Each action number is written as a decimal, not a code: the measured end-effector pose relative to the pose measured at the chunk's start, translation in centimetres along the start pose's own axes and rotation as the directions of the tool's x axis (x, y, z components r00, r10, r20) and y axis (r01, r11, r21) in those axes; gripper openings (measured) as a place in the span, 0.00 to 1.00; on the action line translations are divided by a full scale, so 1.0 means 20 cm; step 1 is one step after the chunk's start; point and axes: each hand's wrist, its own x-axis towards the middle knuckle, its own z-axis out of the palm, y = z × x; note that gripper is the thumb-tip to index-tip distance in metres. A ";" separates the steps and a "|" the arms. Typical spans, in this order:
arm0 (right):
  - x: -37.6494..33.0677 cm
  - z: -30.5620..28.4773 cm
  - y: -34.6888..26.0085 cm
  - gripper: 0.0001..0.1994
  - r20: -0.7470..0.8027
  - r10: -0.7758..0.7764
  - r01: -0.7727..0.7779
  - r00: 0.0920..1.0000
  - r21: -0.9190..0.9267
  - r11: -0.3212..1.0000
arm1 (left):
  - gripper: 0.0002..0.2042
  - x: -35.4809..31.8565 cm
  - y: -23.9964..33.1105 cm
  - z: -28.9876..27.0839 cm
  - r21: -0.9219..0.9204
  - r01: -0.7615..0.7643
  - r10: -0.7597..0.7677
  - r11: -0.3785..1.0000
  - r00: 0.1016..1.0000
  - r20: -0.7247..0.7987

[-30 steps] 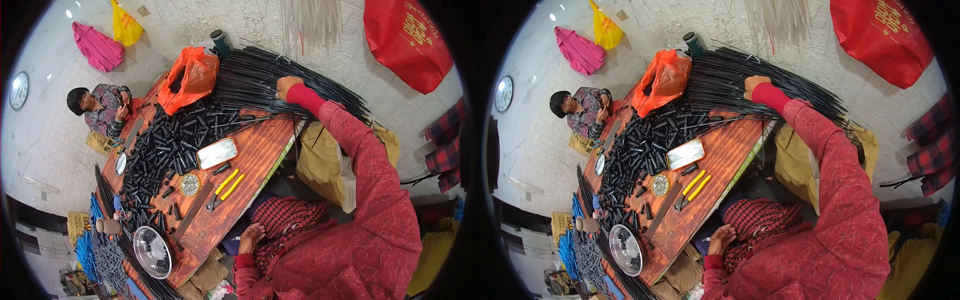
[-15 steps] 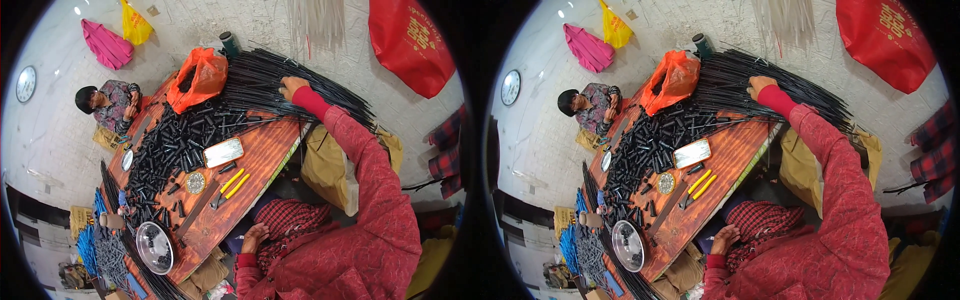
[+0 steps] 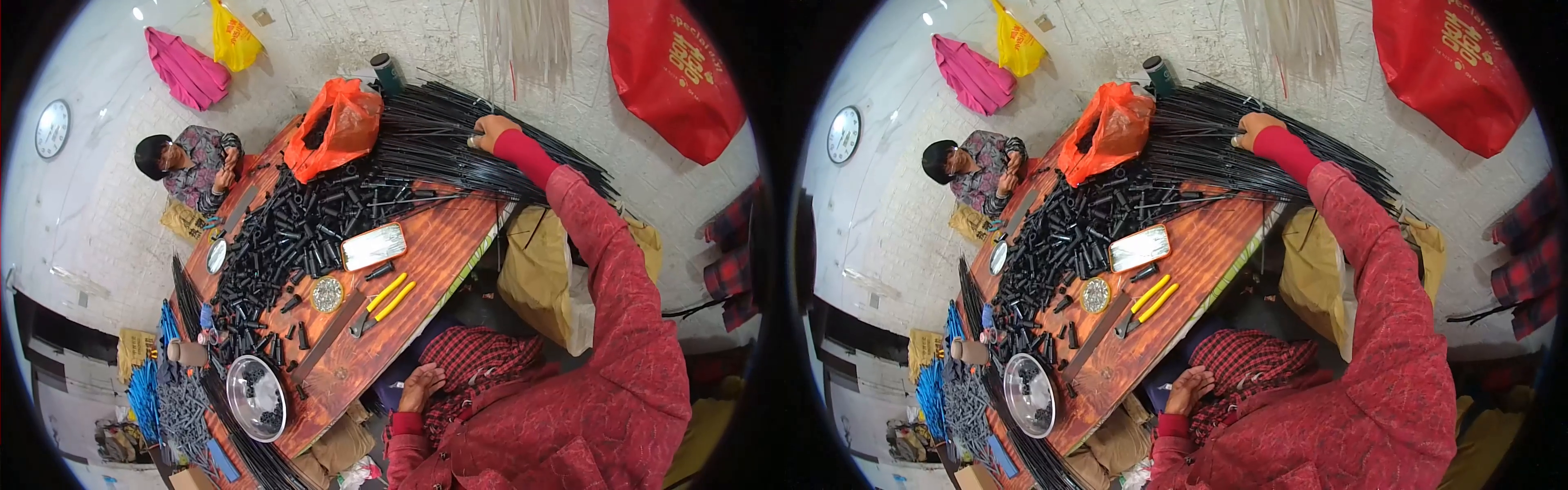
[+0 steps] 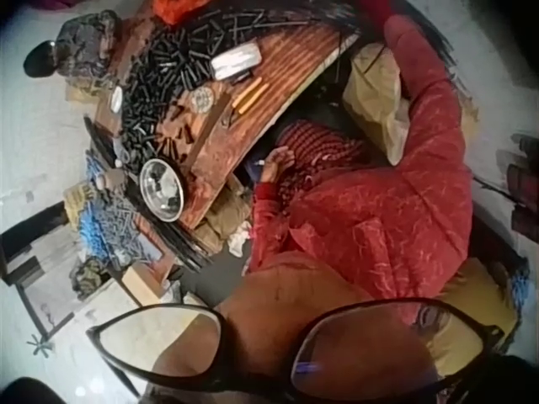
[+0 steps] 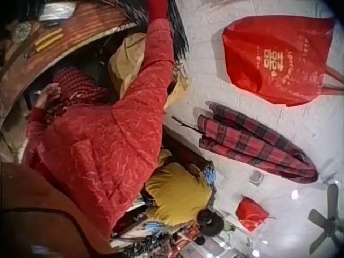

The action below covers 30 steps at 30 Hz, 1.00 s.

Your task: Assemble small components into black tubes and use pliers to secure them at a workbench.

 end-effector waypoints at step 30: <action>-0.39 -0.63 -0.94 0.08 -0.461 -0.214 0.484 0.861 0.872 0.068 | 0.17 -0.21 -0.05 -0.05 0.155 -0.132 0.148 0.979 0.984 -0.098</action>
